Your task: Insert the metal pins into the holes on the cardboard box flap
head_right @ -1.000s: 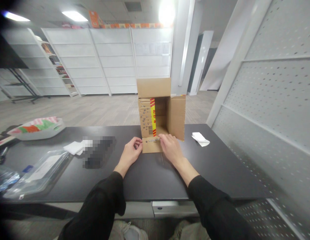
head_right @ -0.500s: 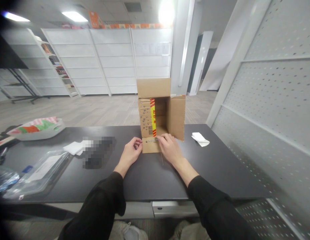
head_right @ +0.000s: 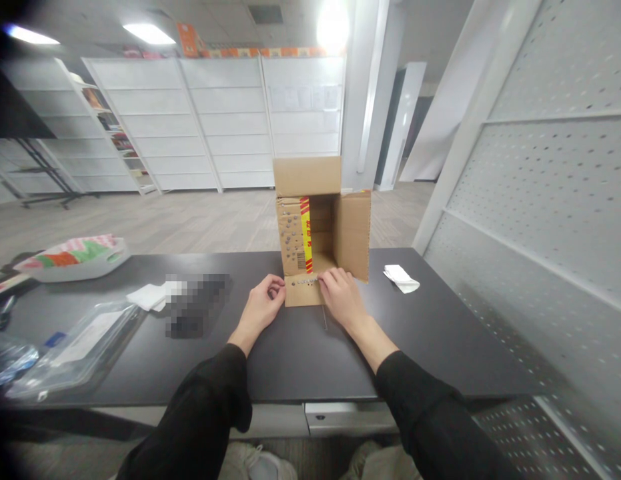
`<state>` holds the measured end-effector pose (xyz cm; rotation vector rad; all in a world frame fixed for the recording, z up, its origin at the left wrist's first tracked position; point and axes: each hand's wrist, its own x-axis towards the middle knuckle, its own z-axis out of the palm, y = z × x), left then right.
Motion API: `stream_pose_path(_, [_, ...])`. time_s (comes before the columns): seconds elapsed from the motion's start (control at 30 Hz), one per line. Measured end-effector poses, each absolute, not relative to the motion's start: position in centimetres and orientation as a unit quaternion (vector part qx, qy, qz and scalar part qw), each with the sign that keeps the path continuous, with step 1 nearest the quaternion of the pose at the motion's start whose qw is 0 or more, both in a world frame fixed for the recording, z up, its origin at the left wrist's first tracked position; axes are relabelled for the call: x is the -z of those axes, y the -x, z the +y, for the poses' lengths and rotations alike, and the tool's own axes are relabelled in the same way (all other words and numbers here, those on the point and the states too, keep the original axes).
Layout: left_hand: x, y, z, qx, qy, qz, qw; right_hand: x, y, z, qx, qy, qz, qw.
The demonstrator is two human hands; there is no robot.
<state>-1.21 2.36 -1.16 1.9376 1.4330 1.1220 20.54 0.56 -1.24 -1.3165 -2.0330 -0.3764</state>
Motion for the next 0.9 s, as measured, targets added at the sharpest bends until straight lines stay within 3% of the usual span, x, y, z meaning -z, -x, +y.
stream_pose_path(0.9, [0.98, 1.2, 2.23, -0.406, -0.709, 0.524, 0.242, 1.31, -20.65, 0.17, 0.117, 0.501, -0.779, 0.359])
